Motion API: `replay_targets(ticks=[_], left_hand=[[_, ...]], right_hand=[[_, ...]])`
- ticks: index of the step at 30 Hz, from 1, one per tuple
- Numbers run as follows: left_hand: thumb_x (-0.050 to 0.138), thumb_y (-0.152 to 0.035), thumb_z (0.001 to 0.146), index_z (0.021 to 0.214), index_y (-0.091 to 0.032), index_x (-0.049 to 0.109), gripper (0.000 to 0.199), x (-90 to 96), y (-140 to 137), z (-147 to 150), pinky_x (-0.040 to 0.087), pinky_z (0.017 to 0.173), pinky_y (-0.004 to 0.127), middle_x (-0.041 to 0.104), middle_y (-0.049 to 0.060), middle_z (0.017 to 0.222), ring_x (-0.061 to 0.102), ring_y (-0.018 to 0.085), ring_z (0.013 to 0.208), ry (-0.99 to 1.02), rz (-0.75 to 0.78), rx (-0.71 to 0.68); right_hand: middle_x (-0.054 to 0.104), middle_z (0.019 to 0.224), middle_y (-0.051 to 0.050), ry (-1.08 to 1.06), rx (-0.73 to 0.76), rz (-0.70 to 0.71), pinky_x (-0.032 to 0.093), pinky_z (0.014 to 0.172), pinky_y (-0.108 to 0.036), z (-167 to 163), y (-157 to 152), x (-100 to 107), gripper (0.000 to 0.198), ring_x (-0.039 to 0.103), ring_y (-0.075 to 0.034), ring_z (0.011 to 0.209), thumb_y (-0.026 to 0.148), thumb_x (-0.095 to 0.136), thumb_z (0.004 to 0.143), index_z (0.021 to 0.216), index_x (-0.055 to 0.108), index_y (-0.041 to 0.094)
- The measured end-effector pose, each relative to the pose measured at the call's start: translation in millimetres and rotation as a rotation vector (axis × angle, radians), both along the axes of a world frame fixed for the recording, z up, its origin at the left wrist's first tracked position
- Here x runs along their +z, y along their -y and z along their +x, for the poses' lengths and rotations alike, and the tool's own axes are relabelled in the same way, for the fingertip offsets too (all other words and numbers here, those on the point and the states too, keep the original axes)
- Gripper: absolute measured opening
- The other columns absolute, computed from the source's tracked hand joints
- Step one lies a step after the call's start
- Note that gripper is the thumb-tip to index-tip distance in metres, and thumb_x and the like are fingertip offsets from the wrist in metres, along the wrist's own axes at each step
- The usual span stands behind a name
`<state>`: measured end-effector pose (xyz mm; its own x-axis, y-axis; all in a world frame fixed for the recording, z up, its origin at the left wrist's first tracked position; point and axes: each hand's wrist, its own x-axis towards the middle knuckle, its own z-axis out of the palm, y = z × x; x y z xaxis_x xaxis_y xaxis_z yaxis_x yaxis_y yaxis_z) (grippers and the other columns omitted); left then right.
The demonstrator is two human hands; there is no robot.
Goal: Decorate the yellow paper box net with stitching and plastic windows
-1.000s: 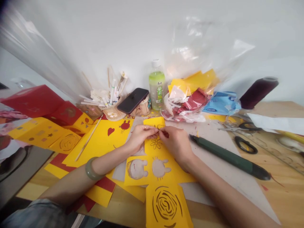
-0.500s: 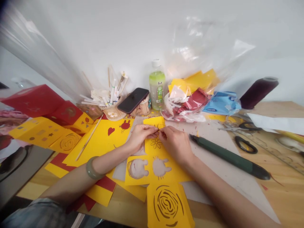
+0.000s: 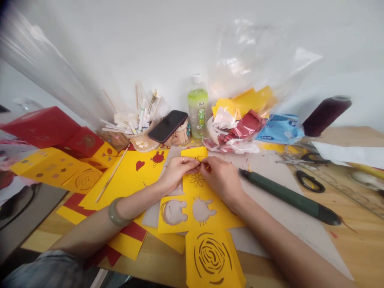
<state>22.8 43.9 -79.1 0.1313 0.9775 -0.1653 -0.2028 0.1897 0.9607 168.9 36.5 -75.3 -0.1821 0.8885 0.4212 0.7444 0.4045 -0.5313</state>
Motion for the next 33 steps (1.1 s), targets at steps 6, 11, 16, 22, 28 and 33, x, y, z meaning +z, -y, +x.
replay_targets(ticks=[6, 11, 16, 22, 28, 33], left_hand=[[0.067, -0.018, 0.068, 0.067, -0.013, 0.068, 0.005, 1.8, 0, 1, 0.049, 0.074, 0.028, 0.068, 0.002, 0.065, 0.062, 0.012, 0.064, -0.014, -0.001, 0.006], [0.068, -0.008, 0.061, 0.074, -0.014, 0.067, 0.013, 0.4, -1, 0, 0.047, 0.078, 0.028, 0.069, 0.002, 0.072, 0.064, 0.013, 0.071, -0.041, 0.001, 0.031], [0.063, -0.003, 0.062, 0.070, -0.013, 0.064, 0.013, 2.2, -1, 2, 0.048, 0.074, 0.027, 0.068, 0.002, 0.066, 0.064, 0.013, 0.068, -0.064, -0.006, 0.042], [0.065, -0.005, 0.064, 0.069, -0.014, 0.064, 0.010, 2.8, 0, 4, 0.048, 0.076, 0.027, 0.067, 0.001, 0.066, 0.064, 0.012, 0.068, -0.061, -0.007, 0.041], [0.063, -0.006, 0.068, 0.067, -0.014, 0.066, 0.008, -0.8, -2, 3, 0.048, 0.074, 0.027, 0.067, 0.000, 0.064, 0.063, 0.012, 0.065, -0.045, 0.003, 0.022], [0.062, -0.007, 0.070, 0.068, -0.013, 0.065, 0.007, -2.6, -2, 3, 0.049, 0.070, 0.026, 0.066, 0.001, 0.063, 0.062, 0.011, 0.062, -0.039, 0.020, 0.007]], right_hand=[[0.071, 0.071, -0.006, -0.065, -0.004, -0.042, 0.046, 0.057, -0.028, 1, -1, 2, 0.016, 0.063, -0.018, 0.060, 0.021, 0.052, 0.075, 0.076, 0.067, 0.017], [0.071, 0.073, -0.005, -0.131, 0.017, -0.090, 0.047, 0.060, -0.028, 4, -4, 3, 0.017, 0.064, -0.018, 0.062, 0.021, 0.051, 0.077, 0.078, 0.068, 0.017], [0.072, 0.077, -0.004, -0.213, 0.012, -0.140, 0.047, 0.061, -0.028, 6, -4, 6, 0.019, 0.064, -0.017, 0.064, 0.023, 0.051, 0.078, 0.081, 0.069, 0.018], [0.071, 0.076, -0.005, -0.315, 0.010, -0.222, 0.049, 0.058, -0.029, 8, -7, 9, 0.020, 0.066, -0.018, 0.064, 0.029, 0.052, 0.078, 0.082, 0.068, 0.017], [0.069, 0.072, -0.004, -0.389, 0.025, -0.255, 0.051, 0.058, -0.030, 12, -8, 12, 0.020, 0.065, -0.018, 0.061, 0.032, 0.054, 0.078, 0.080, 0.066, 0.017], [0.066, 0.067, -0.002, -0.418, 0.019, -0.255, 0.050, 0.055, -0.028, 14, -9, 17, 0.018, 0.062, -0.016, 0.059, 0.033, 0.055, 0.078, 0.075, 0.064, 0.019]])
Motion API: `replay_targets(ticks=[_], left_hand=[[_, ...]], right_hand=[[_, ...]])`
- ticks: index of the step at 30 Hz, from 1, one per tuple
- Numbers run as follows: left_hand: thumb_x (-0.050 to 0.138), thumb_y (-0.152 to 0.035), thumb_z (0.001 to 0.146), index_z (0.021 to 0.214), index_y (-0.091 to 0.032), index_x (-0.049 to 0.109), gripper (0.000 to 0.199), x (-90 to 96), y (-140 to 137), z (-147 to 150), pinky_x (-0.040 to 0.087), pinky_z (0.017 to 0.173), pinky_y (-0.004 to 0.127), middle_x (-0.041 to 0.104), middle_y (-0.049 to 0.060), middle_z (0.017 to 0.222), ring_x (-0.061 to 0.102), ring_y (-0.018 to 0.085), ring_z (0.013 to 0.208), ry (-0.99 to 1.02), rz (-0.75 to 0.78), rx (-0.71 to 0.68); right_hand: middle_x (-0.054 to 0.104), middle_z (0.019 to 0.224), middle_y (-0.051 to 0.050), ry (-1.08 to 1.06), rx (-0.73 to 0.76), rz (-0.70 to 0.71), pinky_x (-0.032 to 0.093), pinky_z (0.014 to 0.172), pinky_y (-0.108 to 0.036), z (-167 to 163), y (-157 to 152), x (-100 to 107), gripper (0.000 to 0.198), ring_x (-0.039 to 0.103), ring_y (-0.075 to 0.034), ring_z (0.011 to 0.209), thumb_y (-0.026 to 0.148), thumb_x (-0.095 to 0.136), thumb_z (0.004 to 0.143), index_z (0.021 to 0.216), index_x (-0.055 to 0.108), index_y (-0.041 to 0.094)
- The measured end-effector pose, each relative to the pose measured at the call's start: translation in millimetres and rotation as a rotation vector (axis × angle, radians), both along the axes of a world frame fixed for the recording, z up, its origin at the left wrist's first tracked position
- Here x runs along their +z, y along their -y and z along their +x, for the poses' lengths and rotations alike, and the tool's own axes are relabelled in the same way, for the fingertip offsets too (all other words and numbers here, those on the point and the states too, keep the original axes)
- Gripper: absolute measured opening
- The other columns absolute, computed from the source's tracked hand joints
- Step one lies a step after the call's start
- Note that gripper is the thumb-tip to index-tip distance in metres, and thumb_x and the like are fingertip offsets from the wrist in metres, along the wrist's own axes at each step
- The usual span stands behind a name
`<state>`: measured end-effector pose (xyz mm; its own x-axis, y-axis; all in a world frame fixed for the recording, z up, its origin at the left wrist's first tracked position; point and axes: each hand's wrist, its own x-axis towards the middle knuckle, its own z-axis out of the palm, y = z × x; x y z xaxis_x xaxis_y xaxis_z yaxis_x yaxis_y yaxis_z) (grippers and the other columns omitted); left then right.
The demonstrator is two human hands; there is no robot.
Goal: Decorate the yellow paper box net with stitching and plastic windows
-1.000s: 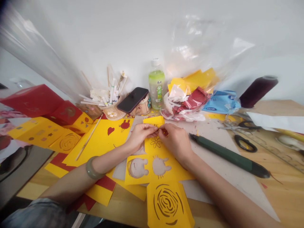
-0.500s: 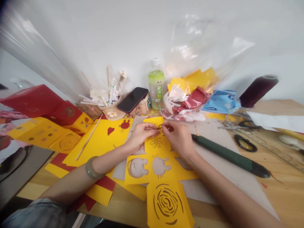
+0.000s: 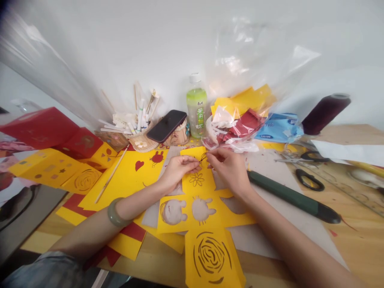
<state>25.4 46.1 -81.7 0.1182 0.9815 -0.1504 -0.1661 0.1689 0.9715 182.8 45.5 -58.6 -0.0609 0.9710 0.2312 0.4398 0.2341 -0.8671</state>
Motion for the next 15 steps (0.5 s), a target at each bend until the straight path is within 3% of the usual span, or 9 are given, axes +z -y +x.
replay_targets(ticks=[10, 15], left_hand=[[0.063, -0.008, 0.071, 0.065, -0.014, 0.061, 0.008, -1.6, -0.5, -1.7, 0.048, 0.069, 0.024, 0.063, -0.001, 0.060, 0.060, 0.010, 0.060, -0.023, 0.028, -0.032], [0.062, -0.010, 0.071, 0.066, -0.014, 0.061, 0.006, -1.6, -0.2, -1.5, 0.048, 0.070, 0.026, 0.063, 0.000, 0.061, 0.060, 0.010, 0.061, -0.023, 0.046, -0.037]], right_hand=[[0.061, 0.063, -0.002, -0.023, 0.012, -0.022, 0.051, 0.053, -0.025, 0.6, 0.3, 4.8, 0.019, 0.060, -0.014, 0.056, 0.034, 0.053, 0.081, 0.073, 0.060, 0.018], [0.067, 0.098, -0.007, 0.071, -0.036, 0.147, 0.053, 0.058, -0.030, 4.5, 2.0, 5.8, 0.025, 0.065, -0.017, 0.066, 0.025, 0.052, 0.080, 0.104, 0.058, 0.021]])
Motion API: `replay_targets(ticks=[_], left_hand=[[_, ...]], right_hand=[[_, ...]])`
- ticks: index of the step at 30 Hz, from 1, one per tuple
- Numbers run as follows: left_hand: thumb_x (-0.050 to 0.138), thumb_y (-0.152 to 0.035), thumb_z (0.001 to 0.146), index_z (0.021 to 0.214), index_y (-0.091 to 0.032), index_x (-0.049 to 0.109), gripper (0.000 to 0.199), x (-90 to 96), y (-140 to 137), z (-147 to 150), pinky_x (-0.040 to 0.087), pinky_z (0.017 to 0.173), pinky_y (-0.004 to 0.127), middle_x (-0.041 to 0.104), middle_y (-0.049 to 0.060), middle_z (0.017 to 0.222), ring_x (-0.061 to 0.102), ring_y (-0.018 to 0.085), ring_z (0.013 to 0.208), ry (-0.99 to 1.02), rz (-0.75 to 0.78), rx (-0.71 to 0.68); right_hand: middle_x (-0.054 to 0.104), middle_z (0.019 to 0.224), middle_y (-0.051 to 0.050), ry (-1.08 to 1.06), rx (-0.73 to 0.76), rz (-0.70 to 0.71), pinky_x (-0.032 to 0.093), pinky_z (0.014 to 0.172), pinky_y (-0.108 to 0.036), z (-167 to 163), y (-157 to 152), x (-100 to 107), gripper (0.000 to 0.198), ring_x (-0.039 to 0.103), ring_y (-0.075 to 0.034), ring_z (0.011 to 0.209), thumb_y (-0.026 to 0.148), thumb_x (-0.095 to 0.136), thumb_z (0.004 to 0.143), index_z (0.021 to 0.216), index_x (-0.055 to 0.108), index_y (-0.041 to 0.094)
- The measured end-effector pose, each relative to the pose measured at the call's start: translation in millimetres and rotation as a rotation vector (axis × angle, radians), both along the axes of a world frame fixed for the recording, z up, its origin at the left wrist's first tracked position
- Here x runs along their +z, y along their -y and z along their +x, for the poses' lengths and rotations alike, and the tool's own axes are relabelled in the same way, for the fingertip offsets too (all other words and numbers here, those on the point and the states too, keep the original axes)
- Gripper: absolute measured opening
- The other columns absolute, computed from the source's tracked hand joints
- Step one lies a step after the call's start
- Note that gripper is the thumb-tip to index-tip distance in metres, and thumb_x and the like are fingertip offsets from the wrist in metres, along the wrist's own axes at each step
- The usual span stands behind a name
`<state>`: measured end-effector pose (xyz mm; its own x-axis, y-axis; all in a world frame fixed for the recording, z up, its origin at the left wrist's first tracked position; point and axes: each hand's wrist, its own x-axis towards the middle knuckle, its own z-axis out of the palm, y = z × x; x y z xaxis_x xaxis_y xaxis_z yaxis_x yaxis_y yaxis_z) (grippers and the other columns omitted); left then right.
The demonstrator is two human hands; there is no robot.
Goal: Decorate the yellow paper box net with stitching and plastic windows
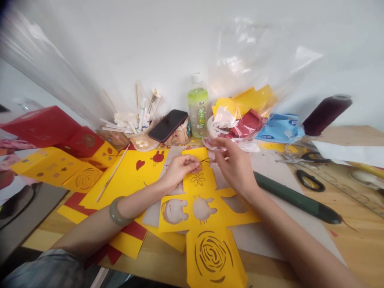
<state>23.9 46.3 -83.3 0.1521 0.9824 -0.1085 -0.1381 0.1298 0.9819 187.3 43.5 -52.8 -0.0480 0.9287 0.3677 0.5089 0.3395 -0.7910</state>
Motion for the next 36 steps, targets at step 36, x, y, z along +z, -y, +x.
replay_targets(ticks=[36], left_hand=[[0.057, -0.020, 0.074, 0.071, -0.015, 0.054, 0.007, 10.4, 4, -1, 0.045, 0.055, 0.020, 0.057, -0.002, 0.057, 0.053, 0.008, 0.052, -0.022, -0.034, 0.055]], right_hand=[[0.063, 0.058, -0.001, 0.369, 0.326, -0.062, 0.044, 0.052, -0.025, 2, -10, -7, 0.024, 0.058, -0.014, 0.052, 0.024, 0.042, 0.085, 0.074, 0.062, 0.018]])
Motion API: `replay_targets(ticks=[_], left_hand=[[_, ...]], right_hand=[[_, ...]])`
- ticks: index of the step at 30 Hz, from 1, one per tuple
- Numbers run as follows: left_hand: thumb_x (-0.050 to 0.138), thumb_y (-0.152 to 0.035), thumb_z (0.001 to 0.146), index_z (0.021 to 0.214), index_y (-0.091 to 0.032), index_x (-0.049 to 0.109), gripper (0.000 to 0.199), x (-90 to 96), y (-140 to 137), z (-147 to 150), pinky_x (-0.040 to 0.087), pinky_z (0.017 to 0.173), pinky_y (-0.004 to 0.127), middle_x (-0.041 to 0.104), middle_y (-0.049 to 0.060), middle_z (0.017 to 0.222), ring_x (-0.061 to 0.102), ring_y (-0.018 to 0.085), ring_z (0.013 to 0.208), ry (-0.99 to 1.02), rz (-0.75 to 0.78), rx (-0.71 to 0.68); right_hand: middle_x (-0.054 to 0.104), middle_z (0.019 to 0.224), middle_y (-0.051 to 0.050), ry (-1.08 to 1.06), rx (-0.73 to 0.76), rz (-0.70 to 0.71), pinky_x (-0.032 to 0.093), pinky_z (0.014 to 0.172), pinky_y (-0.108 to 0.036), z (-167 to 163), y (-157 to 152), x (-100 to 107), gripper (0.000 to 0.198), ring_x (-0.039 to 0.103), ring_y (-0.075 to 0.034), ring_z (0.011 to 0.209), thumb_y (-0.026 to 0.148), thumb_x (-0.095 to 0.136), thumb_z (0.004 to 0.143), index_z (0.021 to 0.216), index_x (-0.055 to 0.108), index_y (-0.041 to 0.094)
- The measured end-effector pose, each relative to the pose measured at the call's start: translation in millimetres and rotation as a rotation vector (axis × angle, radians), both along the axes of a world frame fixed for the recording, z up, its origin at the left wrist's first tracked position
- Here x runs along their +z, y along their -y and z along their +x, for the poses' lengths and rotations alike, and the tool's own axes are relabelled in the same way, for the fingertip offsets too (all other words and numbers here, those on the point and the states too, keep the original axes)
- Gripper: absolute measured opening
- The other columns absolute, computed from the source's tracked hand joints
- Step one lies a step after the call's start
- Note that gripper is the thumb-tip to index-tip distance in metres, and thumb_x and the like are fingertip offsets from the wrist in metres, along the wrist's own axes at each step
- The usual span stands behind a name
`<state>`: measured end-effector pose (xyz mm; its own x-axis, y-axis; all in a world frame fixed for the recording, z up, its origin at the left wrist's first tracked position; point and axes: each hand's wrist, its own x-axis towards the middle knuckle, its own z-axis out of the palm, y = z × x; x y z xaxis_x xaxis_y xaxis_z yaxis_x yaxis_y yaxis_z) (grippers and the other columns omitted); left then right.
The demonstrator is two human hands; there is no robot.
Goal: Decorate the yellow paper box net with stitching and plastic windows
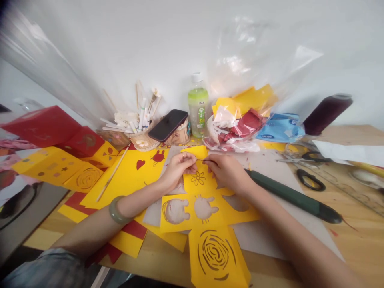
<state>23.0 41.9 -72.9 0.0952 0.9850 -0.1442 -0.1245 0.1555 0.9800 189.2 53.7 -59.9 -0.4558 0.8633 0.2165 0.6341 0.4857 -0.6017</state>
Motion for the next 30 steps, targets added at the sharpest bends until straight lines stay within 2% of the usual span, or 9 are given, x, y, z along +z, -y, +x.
replay_targets(ticks=[7, 11, 15, 18, 20, 22, 25, 28, 30], left_hand=[[0.068, -0.031, 0.064, 0.066, -0.014, 0.064, 0.017, -0.9, 0, 1, 0.034, 0.048, 0.020, 0.056, -0.002, 0.059, 0.043, 0.005, 0.048, -0.034, 0.041, -0.047], [0.066, -0.030, 0.064, 0.070, -0.014, 0.067, 0.016, -3.4, -1, 0, 0.030, 0.046, 0.021, 0.054, -0.003, 0.056, 0.040, 0.006, 0.046, -0.052, 0.057, -0.023], [0.065, -0.029, 0.064, 0.071, -0.015, 0.067, 0.016, -3.8, -2, 0, 0.027, 0.045, 0.021, 0.047, -0.005, 0.048, 0.039, 0.007, 0.045, -0.064, 0.063, -0.012], [0.063, -0.028, 0.065, 0.068, -0.015, 0.066, 0.014, -4.1, -1, 0, 0.026, 0.045, 0.022, 0.047, -0.005, 0.047, 0.038, 0.007, 0.045, -0.070, 0.077, -0.012], [0.063, -0.027, 0.066, 0.063, -0.015, 0.063, 0.012, -4.2, -1, 0, 0.026, 0.046, 0.022, 0.047, -0.005, 0.046, 0.037, 0.006, 0.044, -0.072, 0.093, -0.016], [0.061, -0.025, 0.066, 0.055, -0.015, 0.059, 0.015, -4.1, -1, 0, 0.026, 0.047, 0.022, 0.044, -0.006, 0.044, 0.037, 0.006, 0.045, -0.073, 0.106, -0.021], [0.060, -0.022, 0.066, 0.056, -0.015, 0.060, 0.012, -3.4, -1, 0, 0.027, 0.047, 0.021, 0.046, -0.005, 0.046, 0.037, 0.006, 0.045, -0.066, 0.108, -0.020], [0.062, -0.022, 0.065, 0.066, -0.015, 0.066, 0.008, -2.9, -1, 0, 0.029, 0.048, 0.021, 0.053, -0.004, 0.053, 0.039, 0.006, 0.048, -0.053, 0.096, -0.009], [0.064, -0.023, 0.065, 0.068, -0.015, 0.068, 0.009, -2.9, -1, 0, 0.032, 0.050, 0.021, 0.057, -0.002, 0.057, 0.043, 0.007, 0.051, -0.038, 0.088, -0.005]], right_hand=[[0.070, 0.091, -0.007, 0.040, -0.018, 0.205, 0.046, 0.073, -0.035, -1, 3, -2, 0.025, 0.063, -0.022, 0.082, 0.023, 0.043, 0.085, 0.090, 0.067, 0.021], [0.068, 0.099, -0.011, 0.073, -0.091, 0.271, 0.047, 0.071, -0.039, 2, 5, -1, 0.029, 0.063, -0.026, 0.085, 0.022, 0.041, 0.084, 0.099, 0.066, 0.018], [0.064, 0.110, -0.011, 0.021, -0.242, 0.397, 0.050, 0.061, -0.036, 2, 11, 9, 0.037, 0.065, -0.022, 0.074, 0.015, 0.042, 0.079, 0.109, 0.063, 0.018], [0.060, 0.120, -0.011, 0.000, -0.097, 0.440, 0.052, 0.072, -0.036, -1, 17, 11, 0.042, 0.063, -0.024, 0.094, 0.014, 0.039, 0.081, 0.120, 0.056, 0.020], [0.050, 0.133, -0.010, 0.081, 0.063, 0.401, 0.051, 0.080, -0.039, -2, 18, 6, 0.048, 0.058, -0.026, 0.108, 0.013, 0.037, 0.083, 0.130, 0.046, 0.021], [0.043, 0.139, -0.010, 0.167, 0.174, 0.320, 0.050, 0.080, -0.041, -2, 16, -2, 0.055, 0.057, -0.028, 0.109, 0.011, 0.036, 0.083, 0.137, 0.037, 0.022], [0.060, 0.120, -0.014, 0.149, 0.163, 0.224, 0.049, 0.074, -0.042, 0, 9, -11, 0.051, 0.062, -0.028, 0.097, 0.011, 0.038, 0.082, 0.132, 0.045, 0.017], [0.068, 0.095, -0.013, 0.064, 0.046, 0.198, 0.047, 0.073, -0.041, -1, 4, -10, 0.032, 0.062, -0.027, 0.085, 0.018, 0.039, 0.084, 0.106, 0.063, 0.016], [0.069, 0.087, -0.010, 0.017, -0.014, 0.171, 0.046, 0.072, -0.038, -3, 3, -5, 0.026, 0.062, -0.024, 0.079, 0.023, 0.041, 0.085, 0.091, 0.066, 0.018]])
